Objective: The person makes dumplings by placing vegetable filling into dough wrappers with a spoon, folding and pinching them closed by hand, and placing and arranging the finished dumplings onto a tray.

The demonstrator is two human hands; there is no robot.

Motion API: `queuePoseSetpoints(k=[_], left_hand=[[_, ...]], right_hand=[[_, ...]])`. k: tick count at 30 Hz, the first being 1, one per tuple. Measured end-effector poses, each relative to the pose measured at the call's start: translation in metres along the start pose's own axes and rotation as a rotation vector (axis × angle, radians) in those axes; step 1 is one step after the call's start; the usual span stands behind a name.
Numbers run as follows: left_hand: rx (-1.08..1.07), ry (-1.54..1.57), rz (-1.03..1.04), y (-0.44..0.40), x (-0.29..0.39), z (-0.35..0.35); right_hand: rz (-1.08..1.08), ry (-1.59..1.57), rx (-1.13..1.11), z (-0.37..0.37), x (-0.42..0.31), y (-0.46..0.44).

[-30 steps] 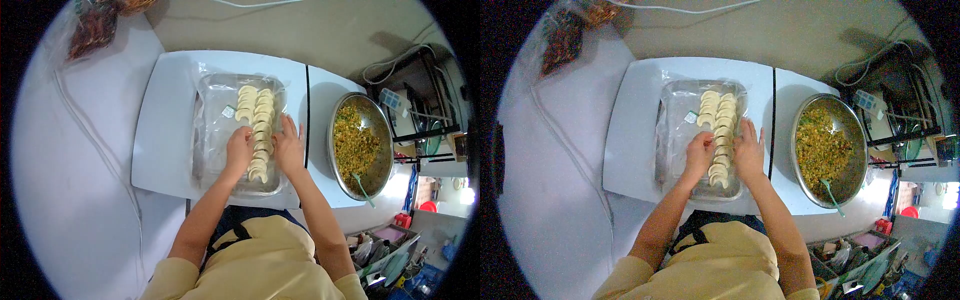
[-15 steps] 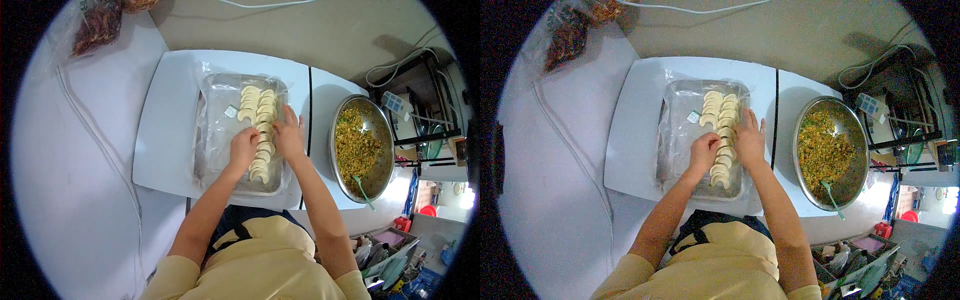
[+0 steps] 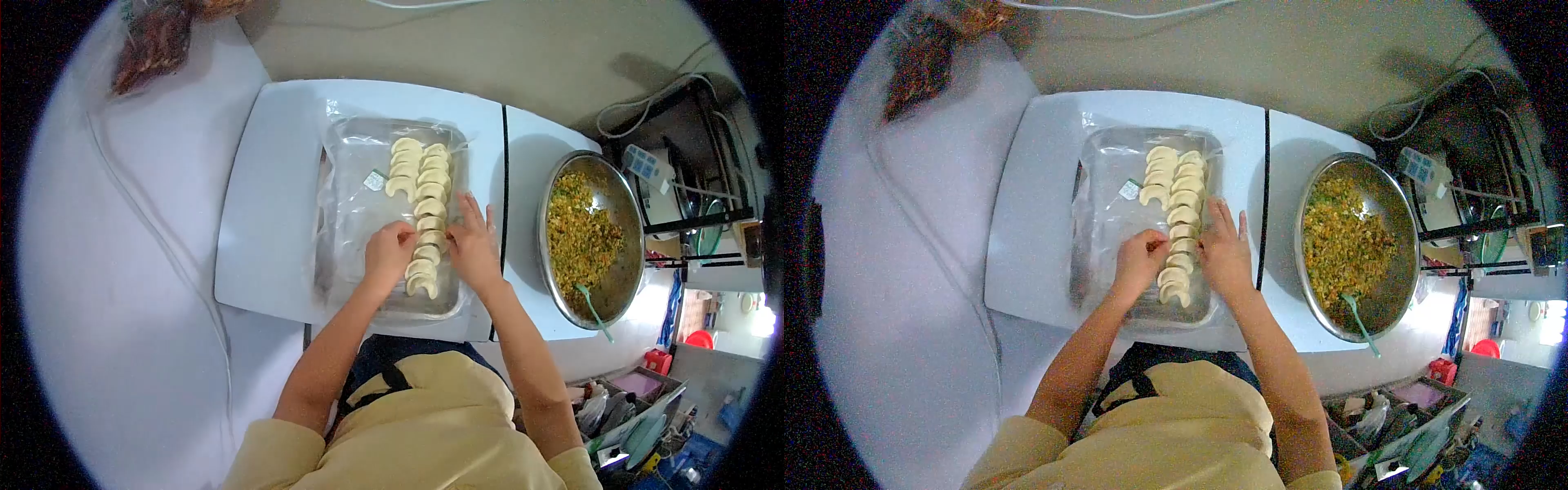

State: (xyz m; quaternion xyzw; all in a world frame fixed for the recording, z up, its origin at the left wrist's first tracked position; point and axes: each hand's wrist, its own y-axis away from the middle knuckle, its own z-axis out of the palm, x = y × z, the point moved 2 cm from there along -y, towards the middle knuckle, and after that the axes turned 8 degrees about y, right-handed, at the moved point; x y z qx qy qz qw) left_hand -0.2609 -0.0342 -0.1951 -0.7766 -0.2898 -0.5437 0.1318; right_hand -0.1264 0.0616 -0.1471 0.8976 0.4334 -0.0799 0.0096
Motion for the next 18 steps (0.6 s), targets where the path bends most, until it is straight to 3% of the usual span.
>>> queuePoseSetpoints(k=[7,13,15,18], left_hand=[[0.023,0.005,0.068,0.009,-0.001,0.000],[0.012,-0.068,-0.014,0.017,0.004,-0.009],[-0.105,-0.083,-0.104,0.021,0.010,-0.010],[-0.103,-0.020,-0.094,0.025,0.009,-0.007]], right_hand=[[0.042,-0.056,0.045,0.005,-0.003,-0.001],[0.081,-0.077,0.096,-0.004,-0.008,0.009],[0.010,-0.074,0.066,-0.002,-0.012,0.017],[0.009,0.011,0.010,0.001,-0.016,0.019]])
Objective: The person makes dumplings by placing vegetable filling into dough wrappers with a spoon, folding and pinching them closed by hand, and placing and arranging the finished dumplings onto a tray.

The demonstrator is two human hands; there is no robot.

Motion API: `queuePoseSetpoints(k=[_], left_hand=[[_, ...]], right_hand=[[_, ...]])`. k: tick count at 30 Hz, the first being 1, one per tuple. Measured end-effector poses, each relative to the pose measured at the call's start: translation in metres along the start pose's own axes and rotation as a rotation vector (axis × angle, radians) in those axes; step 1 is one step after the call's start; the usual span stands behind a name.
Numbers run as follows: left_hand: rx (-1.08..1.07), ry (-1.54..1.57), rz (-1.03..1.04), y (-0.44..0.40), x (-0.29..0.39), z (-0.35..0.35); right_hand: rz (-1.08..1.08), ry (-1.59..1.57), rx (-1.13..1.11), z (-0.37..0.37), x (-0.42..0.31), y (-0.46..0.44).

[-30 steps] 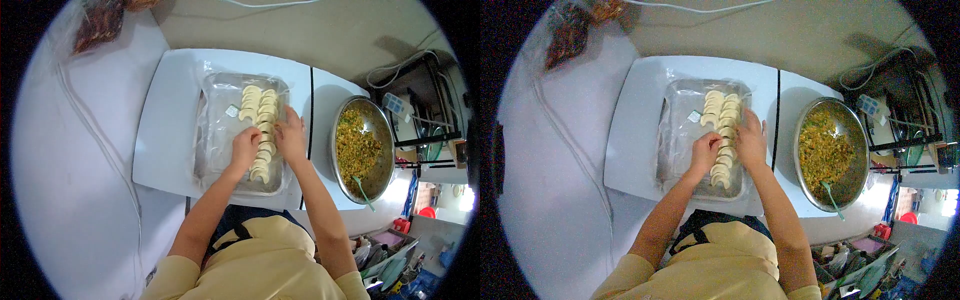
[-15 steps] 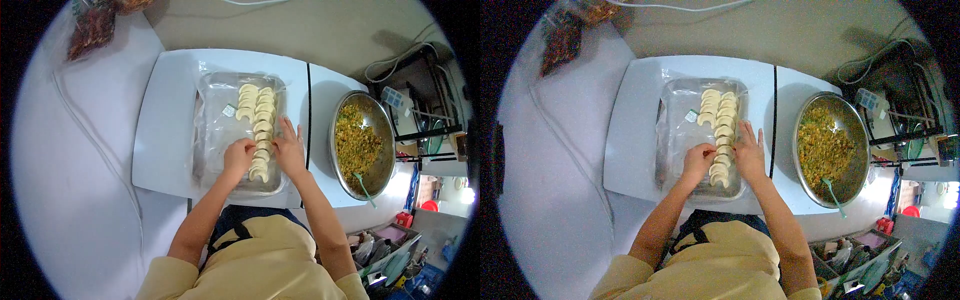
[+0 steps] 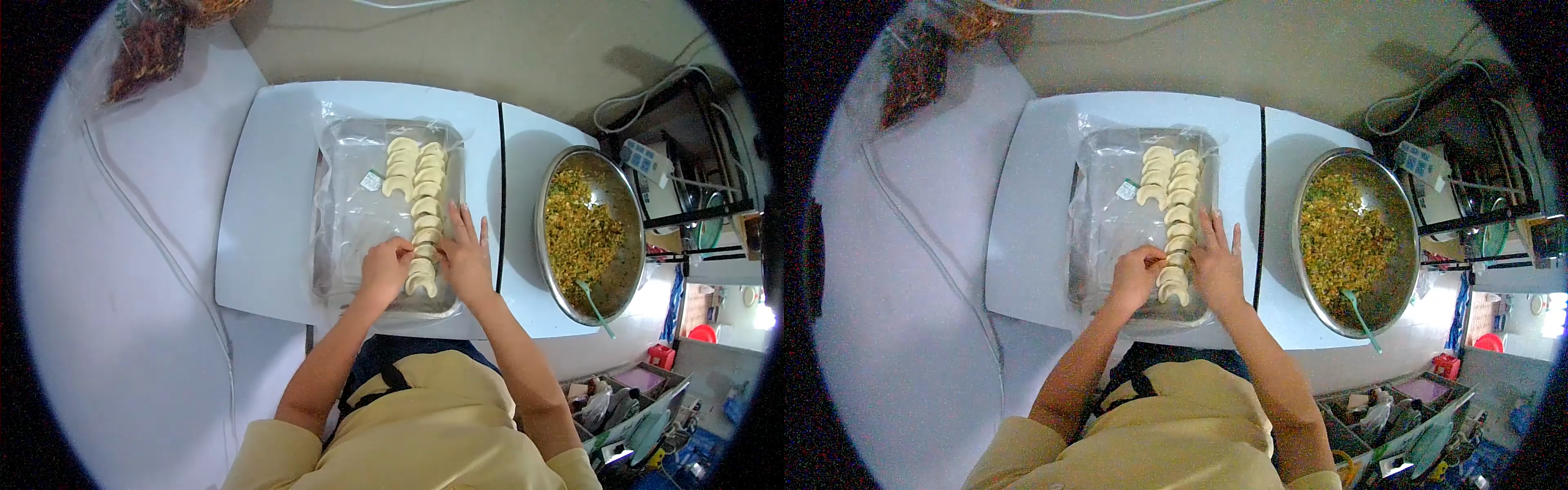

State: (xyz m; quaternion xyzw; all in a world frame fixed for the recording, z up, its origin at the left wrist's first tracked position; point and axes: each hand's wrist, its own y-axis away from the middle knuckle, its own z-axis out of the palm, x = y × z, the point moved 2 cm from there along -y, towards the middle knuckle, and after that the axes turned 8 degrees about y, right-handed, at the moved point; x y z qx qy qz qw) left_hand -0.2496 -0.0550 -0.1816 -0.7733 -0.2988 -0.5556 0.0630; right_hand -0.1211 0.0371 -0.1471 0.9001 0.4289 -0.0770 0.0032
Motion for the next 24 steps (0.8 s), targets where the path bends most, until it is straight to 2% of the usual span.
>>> queuePoseSetpoints(k=[10,12,15,18,24], left_hand=[[0.045,-0.023,0.032,0.003,-0.003,0.001],[-0.003,-0.070,0.027,0.007,-0.004,-0.003],[-0.085,-0.047,-0.018,0.013,-0.001,-0.011],[-0.100,0.005,0.013,0.016,-0.001,-0.011],[-0.064,0.061,0.063,0.014,0.005,-0.004]], right_hand=[[0.045,0.051,0.039,0.006,0.001,0.003],[0.049,0.026,0.109,0.006,0.000,0.004],[-0.002,-0.119,0.027,0.000,-0.004,0.009],[-0.016,-0.119,-0.074,-0.006,-0.011,0.012],[0.052,-0.097,0.008,-0.002,-0.005,0.014]])
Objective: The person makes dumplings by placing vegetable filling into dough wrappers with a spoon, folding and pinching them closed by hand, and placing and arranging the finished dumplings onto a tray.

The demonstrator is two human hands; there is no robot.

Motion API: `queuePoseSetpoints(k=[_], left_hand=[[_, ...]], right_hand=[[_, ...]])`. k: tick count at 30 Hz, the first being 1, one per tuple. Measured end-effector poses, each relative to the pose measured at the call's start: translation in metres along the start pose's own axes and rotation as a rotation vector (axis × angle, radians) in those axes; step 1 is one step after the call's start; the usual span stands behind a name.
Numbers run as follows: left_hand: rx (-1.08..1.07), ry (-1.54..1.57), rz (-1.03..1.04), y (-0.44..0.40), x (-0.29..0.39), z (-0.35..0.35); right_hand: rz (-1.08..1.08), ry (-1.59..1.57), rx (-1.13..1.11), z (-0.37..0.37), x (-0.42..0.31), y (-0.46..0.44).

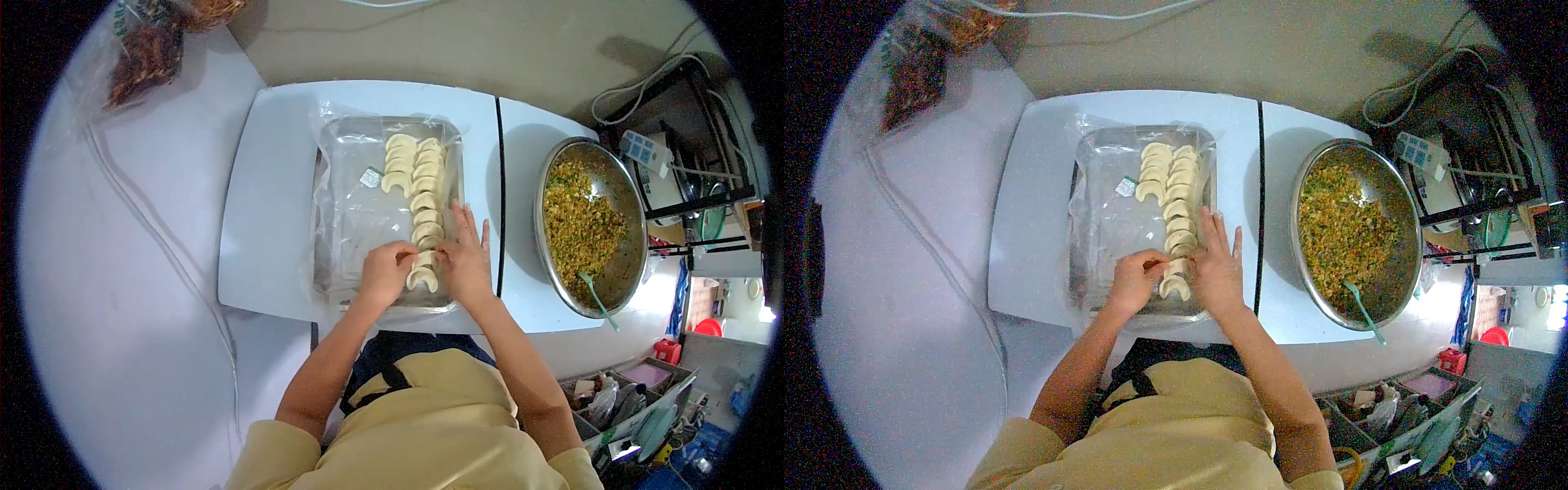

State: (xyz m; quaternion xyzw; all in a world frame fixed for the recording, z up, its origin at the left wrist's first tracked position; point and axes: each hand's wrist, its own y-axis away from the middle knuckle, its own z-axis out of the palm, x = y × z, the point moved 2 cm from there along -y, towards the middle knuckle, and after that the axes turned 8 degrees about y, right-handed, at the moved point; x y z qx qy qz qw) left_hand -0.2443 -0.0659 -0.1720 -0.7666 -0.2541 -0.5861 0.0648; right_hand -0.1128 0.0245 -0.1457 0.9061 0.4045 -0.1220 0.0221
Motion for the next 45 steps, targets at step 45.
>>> queuePoseSetpoints(k=[45], left_hand=[[-0.398,-0.465,0.446,0.062,0.017,0.026]], right_hand=[[-0.041,-0.238,0.143,-0.032,0.005,0.080]])
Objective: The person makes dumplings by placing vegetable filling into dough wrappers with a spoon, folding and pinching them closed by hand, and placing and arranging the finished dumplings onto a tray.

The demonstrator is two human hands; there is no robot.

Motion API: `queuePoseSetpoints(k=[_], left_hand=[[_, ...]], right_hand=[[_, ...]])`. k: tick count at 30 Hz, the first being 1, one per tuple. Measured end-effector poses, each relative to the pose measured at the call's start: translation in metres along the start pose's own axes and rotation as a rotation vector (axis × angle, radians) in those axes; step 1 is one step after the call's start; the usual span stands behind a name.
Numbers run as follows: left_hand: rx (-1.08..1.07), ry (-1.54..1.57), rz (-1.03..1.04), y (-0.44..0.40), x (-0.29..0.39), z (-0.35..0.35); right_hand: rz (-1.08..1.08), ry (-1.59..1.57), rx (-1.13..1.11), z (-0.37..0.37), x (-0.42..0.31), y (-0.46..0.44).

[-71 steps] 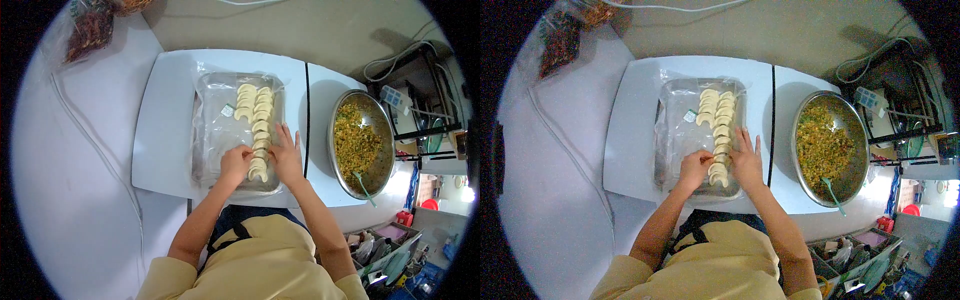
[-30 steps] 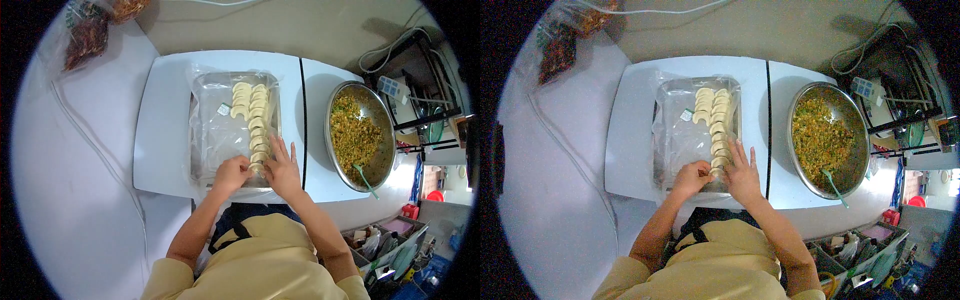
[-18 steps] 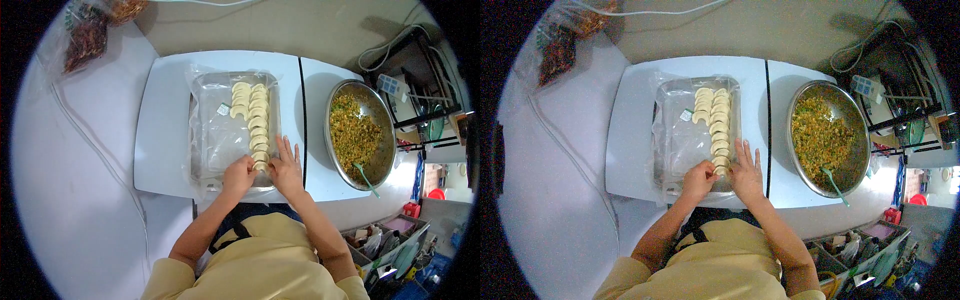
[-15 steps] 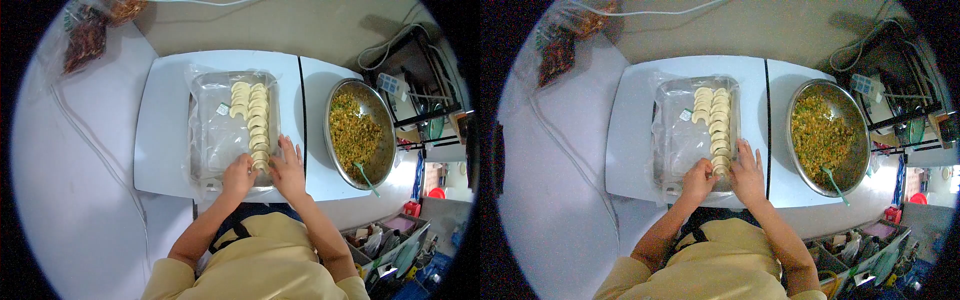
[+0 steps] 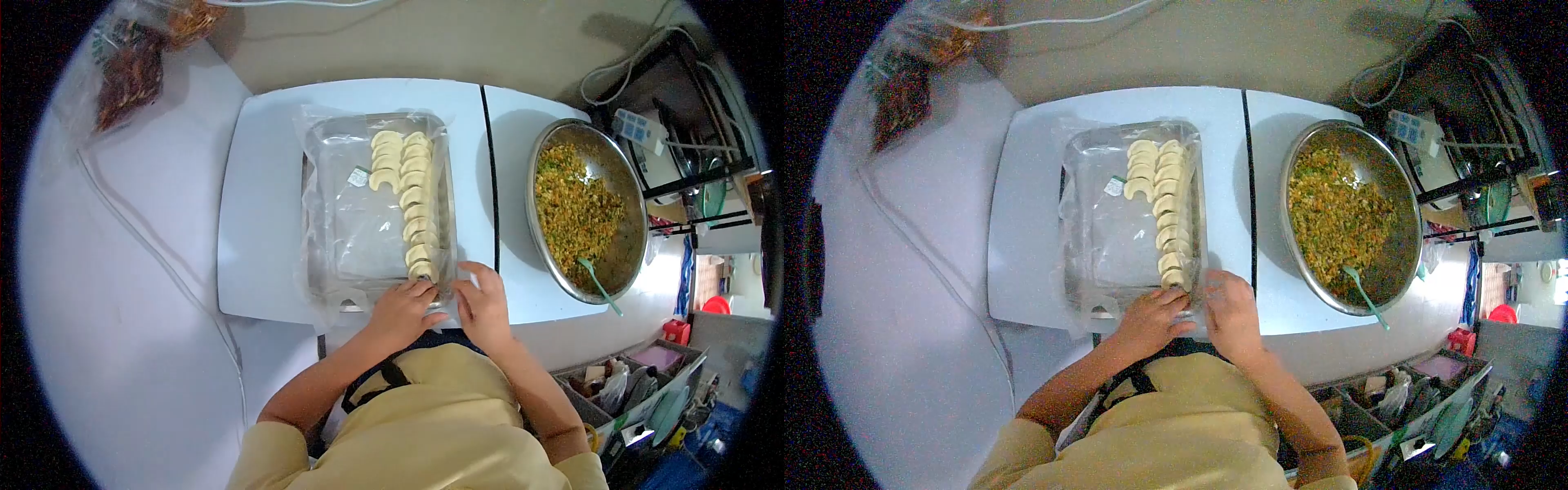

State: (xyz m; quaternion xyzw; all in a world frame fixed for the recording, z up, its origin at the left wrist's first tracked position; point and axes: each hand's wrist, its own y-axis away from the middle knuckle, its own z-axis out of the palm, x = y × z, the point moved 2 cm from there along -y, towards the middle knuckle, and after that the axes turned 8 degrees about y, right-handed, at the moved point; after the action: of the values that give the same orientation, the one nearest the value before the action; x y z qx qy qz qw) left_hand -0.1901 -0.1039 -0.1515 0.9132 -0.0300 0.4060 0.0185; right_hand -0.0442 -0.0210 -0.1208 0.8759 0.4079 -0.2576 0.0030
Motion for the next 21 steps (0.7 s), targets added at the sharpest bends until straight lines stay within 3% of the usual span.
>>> queuePoseSetpoints(k=[1,3,6,8,10,17,19,21], left_hand=[[-0.003,-0.001,0.002,0.000,0.000,0.001],[0.024,-0.039,0.036,-0.001,0.001,0.002],[-0.048,-0.036,-0.025,-0.001,-0.001,0.007],[-0.043,-0.051,-0.016,0.000,0.000,0.007],[-0.032,-0.067,-0.012,0.000,0.001,0.006],[-0.070,-0.008,-0.124,0.002,0.003,0.004],[-0.109,0.030,-0.175,0.002,0.003,0.005],[-0.018,0.055,-0.183,0.003,0.003,0.005]], right_hand=[[0.003,0.000,0.002,0.000,0.000,-0.004],[-0.253,0.168,-0.128,0.006,-0.007,-0.015],[-0.217,0.197,-0.030,0.017,-0.008,-0.035],[-0.094,0.234,0.027,0.017,-0.010,-0.049],[0.010,0.223,-0.114,0.018,-0.007,-0.059],[0.012,0.278,-0.043,0.034,-0.002,-0.054],[0.265,0.199,-0.041,0.032,0.001,-0.050],[0.373,0.156,-0.094,0.030,0.007,-0.048]])
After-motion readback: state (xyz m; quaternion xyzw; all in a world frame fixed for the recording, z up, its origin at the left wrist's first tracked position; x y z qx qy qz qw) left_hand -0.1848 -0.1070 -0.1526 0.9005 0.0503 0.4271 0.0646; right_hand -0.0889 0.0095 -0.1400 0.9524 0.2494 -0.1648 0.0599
